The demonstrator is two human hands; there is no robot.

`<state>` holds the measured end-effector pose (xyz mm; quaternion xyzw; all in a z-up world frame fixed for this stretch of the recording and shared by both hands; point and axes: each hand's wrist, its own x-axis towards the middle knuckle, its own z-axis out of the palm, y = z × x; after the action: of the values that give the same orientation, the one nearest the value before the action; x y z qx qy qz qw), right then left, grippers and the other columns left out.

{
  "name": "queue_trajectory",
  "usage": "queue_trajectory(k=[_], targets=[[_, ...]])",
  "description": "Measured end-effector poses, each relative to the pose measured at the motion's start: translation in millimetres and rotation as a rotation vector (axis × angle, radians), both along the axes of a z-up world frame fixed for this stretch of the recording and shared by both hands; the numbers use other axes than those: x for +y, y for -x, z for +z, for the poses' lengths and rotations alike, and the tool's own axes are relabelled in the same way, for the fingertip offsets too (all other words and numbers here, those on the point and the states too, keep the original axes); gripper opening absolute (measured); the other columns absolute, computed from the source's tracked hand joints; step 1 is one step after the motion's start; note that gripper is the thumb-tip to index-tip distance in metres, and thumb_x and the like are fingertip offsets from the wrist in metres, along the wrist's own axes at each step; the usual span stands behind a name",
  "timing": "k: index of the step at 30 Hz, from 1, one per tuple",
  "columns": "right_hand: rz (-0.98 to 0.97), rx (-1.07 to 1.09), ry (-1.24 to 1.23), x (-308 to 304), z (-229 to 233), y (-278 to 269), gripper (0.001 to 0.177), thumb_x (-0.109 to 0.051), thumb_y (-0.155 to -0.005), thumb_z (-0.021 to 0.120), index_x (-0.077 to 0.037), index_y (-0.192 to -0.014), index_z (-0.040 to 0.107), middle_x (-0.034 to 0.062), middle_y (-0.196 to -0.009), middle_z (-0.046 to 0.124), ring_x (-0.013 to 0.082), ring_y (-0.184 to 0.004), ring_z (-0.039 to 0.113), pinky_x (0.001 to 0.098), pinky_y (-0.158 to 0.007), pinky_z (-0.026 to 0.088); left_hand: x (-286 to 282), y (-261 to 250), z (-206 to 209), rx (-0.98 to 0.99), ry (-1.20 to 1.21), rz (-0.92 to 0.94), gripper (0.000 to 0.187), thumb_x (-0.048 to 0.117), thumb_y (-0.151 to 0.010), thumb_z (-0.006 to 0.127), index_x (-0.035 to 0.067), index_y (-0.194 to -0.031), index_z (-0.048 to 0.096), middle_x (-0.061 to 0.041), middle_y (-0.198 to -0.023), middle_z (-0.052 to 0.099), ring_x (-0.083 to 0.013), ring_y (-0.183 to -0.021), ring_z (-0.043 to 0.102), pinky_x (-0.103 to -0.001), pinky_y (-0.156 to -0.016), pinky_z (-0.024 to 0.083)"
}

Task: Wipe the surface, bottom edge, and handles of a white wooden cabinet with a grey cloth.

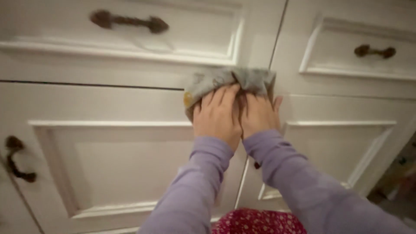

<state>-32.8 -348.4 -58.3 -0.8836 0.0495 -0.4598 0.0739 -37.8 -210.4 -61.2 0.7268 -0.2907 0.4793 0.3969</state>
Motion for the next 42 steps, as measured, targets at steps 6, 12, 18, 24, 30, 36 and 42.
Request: queue_trajectory(k=[6,12,18,24,30,36,42], targets=[[-0.002,-0.092,0.094,7,47,-4,0.035,-0.033,-0.11,0.044,-0.01,-0.112,0.07,0.0137,-0.133,0.064,0.034,-0.139,0.049,0.0665,-0.129,0.014,-14,-14,3,-0.123,0.078,0.077,0.047,0.022,-0.095,0.057,0.018,-0.142,0.061,-0.003,-0.144,0.06,-0.0278,-0.133,0.052,-0.049,-0.111,0.039],[0.159,-0.271,0.219,0,97,-12,0.047,-0.027,-0.101,0.046,-0.006,-0.142,0.057,0.0139,-0.157,0.041,0.0331,-0.147,0.027,0.0768,-0.107,0.005,-15,-28,64,-0.178,0.131,0.277,0.043,0.029,-0.093,0.059,0.021,-0.136,0.062,0.0,-0.146,0.056,-0.0271,-0.136,0.048,-0.056,-0.112,0.035],[0.006,-0.279,0.2,-7,137,-34,0.046,-0.033,-0.102,0.047,-0.009,-0.14,0.057,0.0109,-0.157,0.043,0.0285,-0.15,0.03,0.0728,-0.117,0.012,-21,-24,88,-0.13,0.109,0.334,0.049,0.027,-0.088,0.058,0.02,-0.136,0.059,-0.001,-0.144,0.054,-0.0276,-0.135,0.047,-0.063,-0.111,0.03],[0.097,-0.367,0.111,6,103,-32,0.04,-0.033,-0.1,0.047,-0.013,-0.132,0.061,0.0131,-0.155,0.042,0.0332,-0.149,0.031,0.0702,-0.116,0.018,-16,-33,71,-0.137,0.075,0.255,0.051,0.026,-0.088,0.057,0.015,-0.139,0.057,-0.006,-0.146,0.053,-0.0308,-0.133,0.048,-0.056,-0.107,0.034],[0.133,-0.344,0.064,1,77,-20,0.044,-0.03,-0.098,0.051,-0.013,-0.137,0.058,0.0152,-0.155,0.043,0.0385,-0.145,0.035,0.0702,-0.11,0.022,-4,-16,76,-0.098,0.028,0.23,0.043,0.029,-0.087,0.059,0.013,-0.127,0.062,-0.005,-0.139,0.057,-0.0298,-0.13,0.051,-0.054,-0.107,0.034],[0.241,-0.535,-0.113,-1,142,-36,0.034,-0.032,-0.103,0.059,-0.012,-0.129,0.064,0.0221,-0.156,0.049,0.043,-0.131,0.055,0.0476,-0.106,0.046,2,-8,116,-0.193,0.088,0.236,0.033,0.025,-0.085,0.06,0.015,-0.115,0.07,-0.006,-0.131,0.059,-0.0297,-0.126,0.051,-0.053,-0.108,0.033],[0.3,-0.639,-0.279,45,170,-20,0.056,-0.026,-0.087,0.07,0.001,-0.132,0.052,0.0264,-0.137,0.053,0.0478,-0.125,0.053,0.0506,-0.102,0.044,7,-22,122,-0.305,0.144,0.226,0.034,0.022,-0.091,0.058,0.016,-0.123,0.067,-0.002,-0.132,0.059,-0.0275,-0.131,0.05,-0.056,-0.121,0.025]])
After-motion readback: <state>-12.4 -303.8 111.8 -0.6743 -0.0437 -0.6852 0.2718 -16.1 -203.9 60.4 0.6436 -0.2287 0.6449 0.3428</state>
